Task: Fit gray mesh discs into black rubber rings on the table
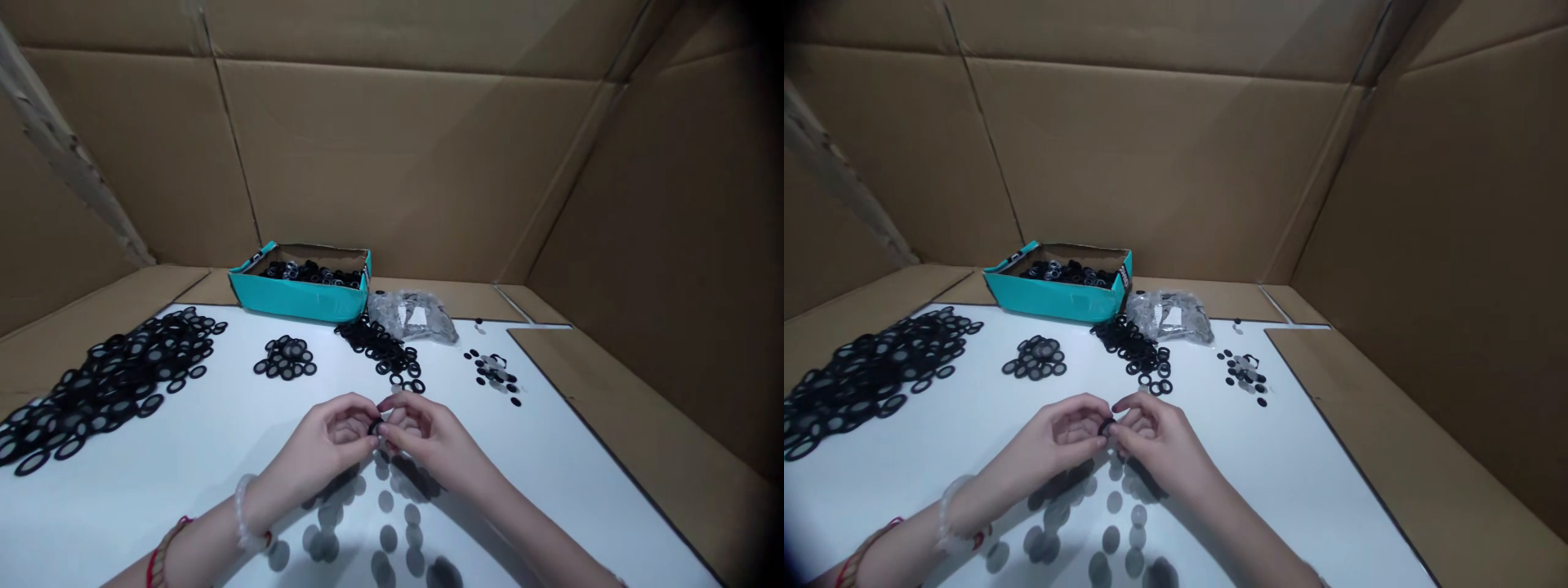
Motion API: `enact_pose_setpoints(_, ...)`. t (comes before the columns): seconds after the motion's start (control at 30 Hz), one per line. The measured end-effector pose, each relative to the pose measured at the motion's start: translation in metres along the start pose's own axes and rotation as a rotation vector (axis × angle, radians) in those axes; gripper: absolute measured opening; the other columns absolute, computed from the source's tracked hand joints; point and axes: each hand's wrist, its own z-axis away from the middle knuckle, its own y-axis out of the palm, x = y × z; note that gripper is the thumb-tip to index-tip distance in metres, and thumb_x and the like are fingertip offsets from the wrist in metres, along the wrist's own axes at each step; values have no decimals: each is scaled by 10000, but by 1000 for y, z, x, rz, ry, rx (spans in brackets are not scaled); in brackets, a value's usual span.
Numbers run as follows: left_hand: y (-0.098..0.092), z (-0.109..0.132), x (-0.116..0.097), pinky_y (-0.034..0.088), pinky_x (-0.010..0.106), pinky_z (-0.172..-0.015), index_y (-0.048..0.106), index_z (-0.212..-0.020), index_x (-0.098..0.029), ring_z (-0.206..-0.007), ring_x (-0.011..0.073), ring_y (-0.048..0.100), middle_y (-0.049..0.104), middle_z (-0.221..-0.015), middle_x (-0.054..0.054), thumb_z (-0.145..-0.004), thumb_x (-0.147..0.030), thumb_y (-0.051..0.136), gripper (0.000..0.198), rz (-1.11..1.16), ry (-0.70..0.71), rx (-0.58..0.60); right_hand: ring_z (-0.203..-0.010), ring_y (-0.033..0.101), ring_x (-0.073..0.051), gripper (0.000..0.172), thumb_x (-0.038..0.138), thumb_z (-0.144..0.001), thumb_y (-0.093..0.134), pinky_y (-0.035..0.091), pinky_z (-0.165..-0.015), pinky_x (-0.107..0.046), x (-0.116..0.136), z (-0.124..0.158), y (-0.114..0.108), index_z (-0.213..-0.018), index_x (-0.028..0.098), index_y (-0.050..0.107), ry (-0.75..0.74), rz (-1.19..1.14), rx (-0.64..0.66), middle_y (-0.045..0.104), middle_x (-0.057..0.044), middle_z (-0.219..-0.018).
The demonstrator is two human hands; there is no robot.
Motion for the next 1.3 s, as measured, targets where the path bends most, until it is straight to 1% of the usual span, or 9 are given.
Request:
enact_pose_setpoints(0.13, -1, 2, 1, 452, 305, -798, 601, -873, -172, -845, 185, 590, 632, -869, 41, -761, -254, 603, 139, -75, 47, -7, -549, 526, -121, 258, 405, -767, 611, 414, -540, -244, 4, 0, -1, -821, 154, 618, -1, 35, 44, 541, 14, -601)
enact_pose_setpoints(0.3, 0, 4, -1, 434, 299, -806, 547, -906, -173, -865, 181, 564, 592, -880, 39, -765, -234, 590, 160, -142, 69, -117, -586, 502, -134, 221, 355, -763, 611, 385, -544, -242, 6, 2, 2, -652, 164, 601, -81, 140, -67, 532, 5, -603)
enact_pose_setpoints(0.47, 3, 7, 1, 438, 288, -773, 509, -940, -168, -859, 175, 549, 566, -883, 44, -780, -252, 571, 191, -67, 40, -94, -616, 490, -137, 196, 283, -753, 619, 387, -571, -242, 7, 5, 7, -607, 167, 559, -196, 113, -148, 506, 3, -640)
enact_pose_setpoints(0.67, 7, 12, -3, 427, 298, -804, 512, -957, -206, -883, 174, 554, 579, -931, 37, -812, -238, 543, 152, -210, 92, -105, -612, 471, -137, 217, 292, -748, 620, 373, -569, -246, 9, 8, 9, -603, 174, 511, -202, 28, -158, 486, 9, -637)
enact_pose_setpoints(0.8, 9, 10, -5, 447, 269, -772, 506, -904, -192, -835, 153, 555, 555, -857, 16, -754, -238, 624, 196, -29, 55, -128, -616, 455, -135, 218, 289, -772, 596, 364, -571, -244, 8, 7, 10, -621, 175, 488, -204, 72, -180, 471, 13, -632)
enact_pose_setpoints(0.9, 11, 7, -4, 452, 256, -764, 504, -903, -186, -842, 148, 555, 551, -868, 16, -704, -236, 679, 270, 111, 44, -174, -596, 432, -129, 238, 298, -796, 570, 350, -555, -240, 4, 6, 12, -618, 177, 469, -201, 75, -211, 447, 22, -610)
enact_pose_setpoints(1.03, 13, 6, -5, 439, 226, -747, 515, -890, -177, -825, 128, 548, 560, -844, 7, -709, -202, 670, 240, 160, 61, -216, -581, 412, -126, 243, 290, -801, 560, 337, -537, -240, 1, 7, 16, -615, 183, 446, -220, 60, -217, 426, 27, -611)
enact_pose_setpoints(1.2, 15, 5, -15, 439, 201, -679, 517, -851, -152, -733, 105, 538, 568, -768, -6, -678, -168, 682, 240, 210, 5, -179, -606, 414, -136, 215, 211, -795, 563, 335, -584, -262, 3, 12, 17, -609, 187, 456, -368, 142, -308, 408, 26, -622)
enact_pose_setpoints(1.3, 15, 6, -17, 443, 193, -668, 517, -841, -149, -712, 97, 547, 576, -749, -13, -669, -161, 687, 242, 255, 6, -223, -611, 417, -138, 233, 205, -804, 557, 331, -591, -267, 4, 13, 16, -604, 189, 439, -377, 165, -273, 409, 25, -618)
